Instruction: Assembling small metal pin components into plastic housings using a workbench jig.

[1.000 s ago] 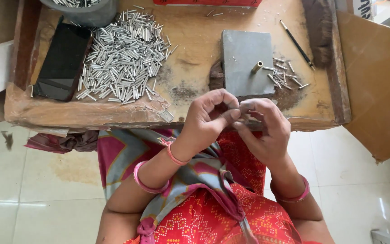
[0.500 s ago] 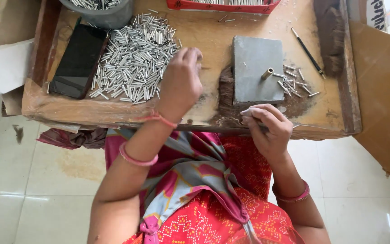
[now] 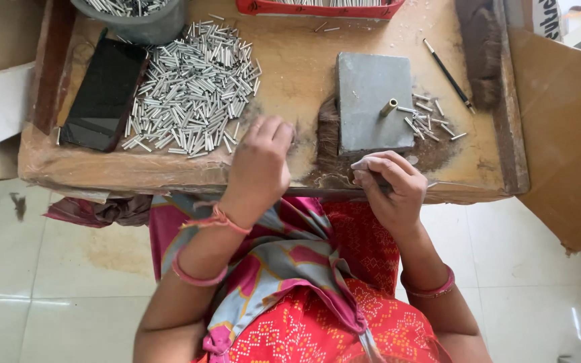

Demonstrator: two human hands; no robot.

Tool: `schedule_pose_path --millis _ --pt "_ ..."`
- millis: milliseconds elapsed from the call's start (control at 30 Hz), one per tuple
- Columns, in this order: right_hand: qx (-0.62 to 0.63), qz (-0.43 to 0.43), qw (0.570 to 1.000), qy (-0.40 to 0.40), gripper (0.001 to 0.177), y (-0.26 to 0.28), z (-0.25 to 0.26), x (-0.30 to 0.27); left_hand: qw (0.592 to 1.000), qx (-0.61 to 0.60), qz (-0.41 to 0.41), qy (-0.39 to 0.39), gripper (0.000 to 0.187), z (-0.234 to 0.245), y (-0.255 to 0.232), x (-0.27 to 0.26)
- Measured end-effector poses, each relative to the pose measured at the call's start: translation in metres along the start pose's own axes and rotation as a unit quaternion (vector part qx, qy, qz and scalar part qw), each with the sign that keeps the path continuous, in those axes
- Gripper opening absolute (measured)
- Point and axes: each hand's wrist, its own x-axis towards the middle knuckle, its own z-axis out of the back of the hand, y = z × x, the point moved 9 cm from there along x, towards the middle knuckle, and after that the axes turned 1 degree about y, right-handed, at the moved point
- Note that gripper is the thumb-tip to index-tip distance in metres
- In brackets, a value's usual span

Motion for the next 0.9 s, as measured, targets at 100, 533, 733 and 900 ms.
schedule_pose_path --millis 100,533,733,900 --pt "0.063 -0.049 0.997 0.009 0.008 -0.008 -0.005 0.0 0.991 -0.118 0.009 -0.056 0.027 0.017 -0.025 -0.012" --pt "0.621 -0.271 0.735 -0.02 0.013 -0.047 -0.043 -0.037 0.915 -0.373 -0.008 -0.154 0.025 0.029 -0.063 -0.016" --pt "0.589 -0.264 0.761 -0.065 0.011 -0.041 -0.039 -0.038 0.951 -0.183 -0.163 -0.189 0.033 0.034 -0.087 -0.02" --pt "0.554 -0.309 0.772 0.038 0.017 -0.021 -0.029 -0.023 0.951 -0.177 -0.194 -0.165 0.031 0.036 -0.09 -0.019"
